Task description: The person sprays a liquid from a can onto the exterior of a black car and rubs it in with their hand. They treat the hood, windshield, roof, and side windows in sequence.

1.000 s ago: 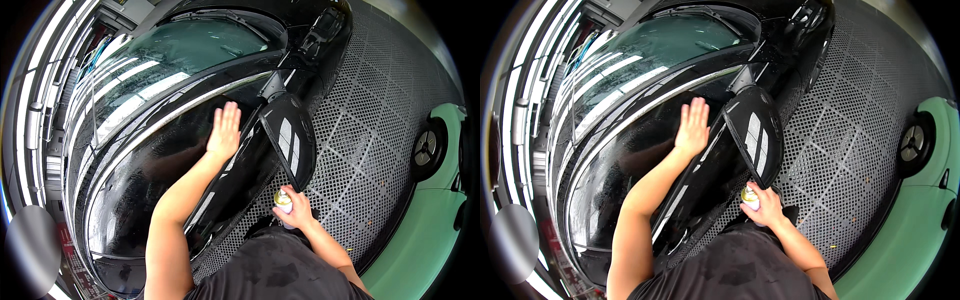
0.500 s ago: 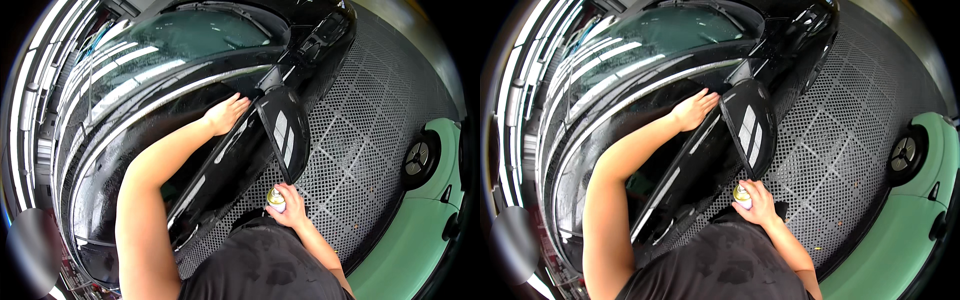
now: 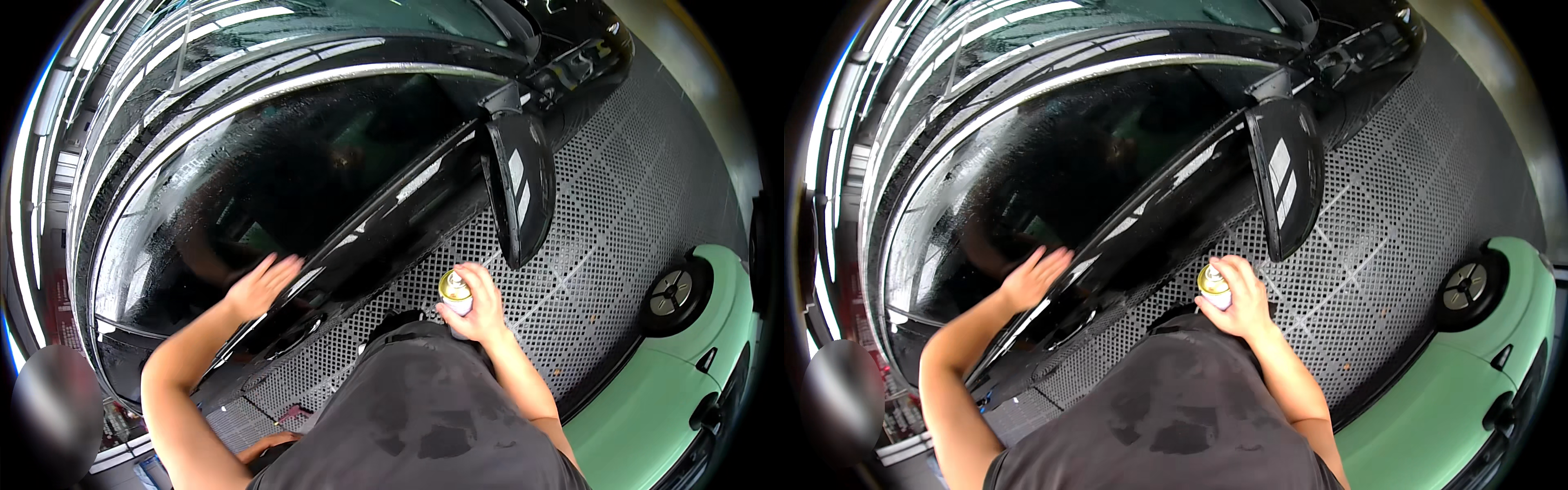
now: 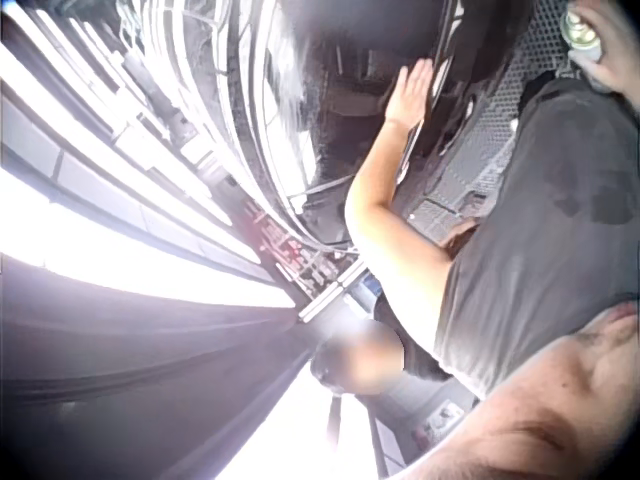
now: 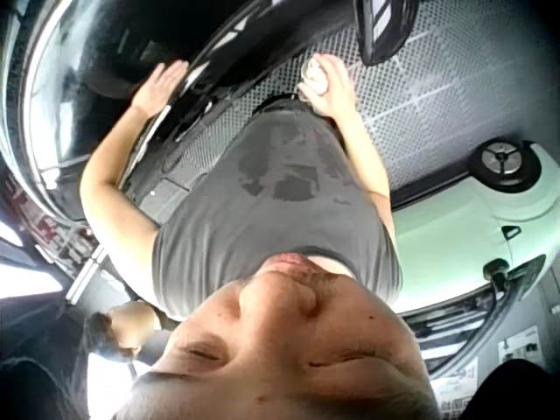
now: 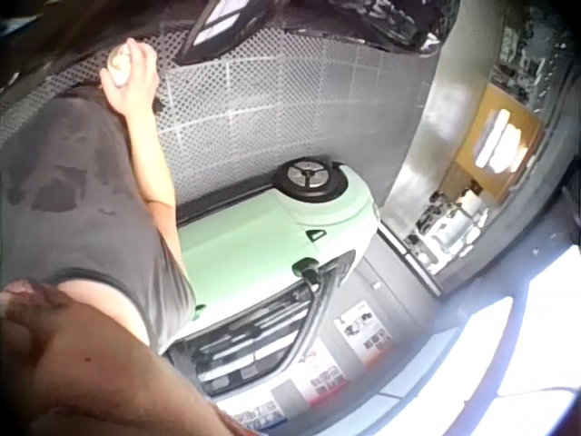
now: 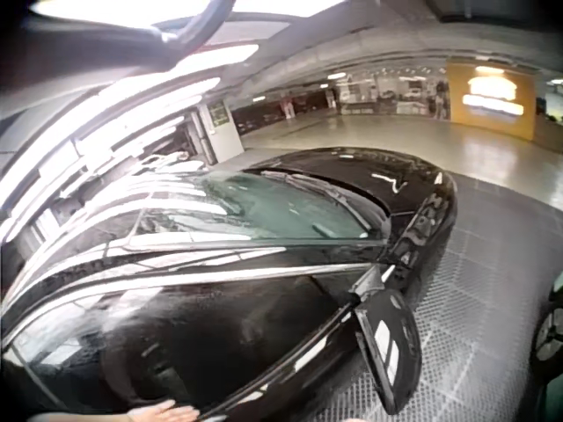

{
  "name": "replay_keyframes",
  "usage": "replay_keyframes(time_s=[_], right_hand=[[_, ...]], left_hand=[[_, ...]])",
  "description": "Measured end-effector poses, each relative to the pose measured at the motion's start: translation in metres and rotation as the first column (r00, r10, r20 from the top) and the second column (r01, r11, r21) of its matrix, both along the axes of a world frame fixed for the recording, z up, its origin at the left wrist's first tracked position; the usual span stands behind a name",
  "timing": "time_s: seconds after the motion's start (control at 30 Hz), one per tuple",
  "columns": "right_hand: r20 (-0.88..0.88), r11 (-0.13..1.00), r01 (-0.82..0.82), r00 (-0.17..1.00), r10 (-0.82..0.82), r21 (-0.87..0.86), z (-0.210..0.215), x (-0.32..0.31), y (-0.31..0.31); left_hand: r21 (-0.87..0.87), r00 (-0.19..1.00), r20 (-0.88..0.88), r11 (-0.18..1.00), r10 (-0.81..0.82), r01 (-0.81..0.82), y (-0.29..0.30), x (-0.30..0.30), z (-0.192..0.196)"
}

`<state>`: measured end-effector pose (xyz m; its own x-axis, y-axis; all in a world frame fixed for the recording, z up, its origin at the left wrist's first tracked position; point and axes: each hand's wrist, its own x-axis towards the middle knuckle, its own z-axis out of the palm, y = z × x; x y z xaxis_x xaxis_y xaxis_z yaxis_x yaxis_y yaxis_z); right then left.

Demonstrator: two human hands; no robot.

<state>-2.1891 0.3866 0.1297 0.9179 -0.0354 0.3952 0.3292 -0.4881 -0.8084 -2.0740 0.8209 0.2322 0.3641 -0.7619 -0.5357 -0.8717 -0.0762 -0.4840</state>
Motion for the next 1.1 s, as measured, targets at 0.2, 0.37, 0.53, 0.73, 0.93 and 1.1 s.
replay_keyframes(time_s=[0.2,0.37,0.53,0.73,0.93,1.1], right_hand=[[-0.098,0.989,-0.146,0.985,0.143,-0.024,0.006,0.013,0.02],[-0.067,0.987,-0.161,0.985,0.162,0.023,0.002,0.013,0.028],[-0.051,0.991,-0.126,0.99,0.128,0.04,0.006,0.005,0.018],[-0.012,0.995,-0.065,0.998,0.065,-0.071,0.003,-0.005,-0.011],[-0.029,0.99,-0.101,0.995,0.099,-0.097,0.005,0.006,-0.028],[0.033,0.923,-0.327,0.94,0.34,-0.201,0.03,0.035,-0.013]], left_hand=[[0.039,0.986,0.049,0.986,0.162,-0.164,0.096,-0.062,-0.024],[-0.143,0.996,0.088,0.99,0.031,-0.018,-0.064,0.033,-0.011],[-0.284,0.941,0.34,0.953,-0.002,0.104,-0.235,0.138,-0.027],[-0.546,0.907,0.347,0.838,0.238,-0.011,-0.286,0.173,-0.054],[-0.791,0.831,0.275,0.605,0.483,-0.091,-0.159,0.071,-0.078],[-0.996,0.208,0.08,0.07,0.975,0.055,0.013,-0.025,-0.115]])
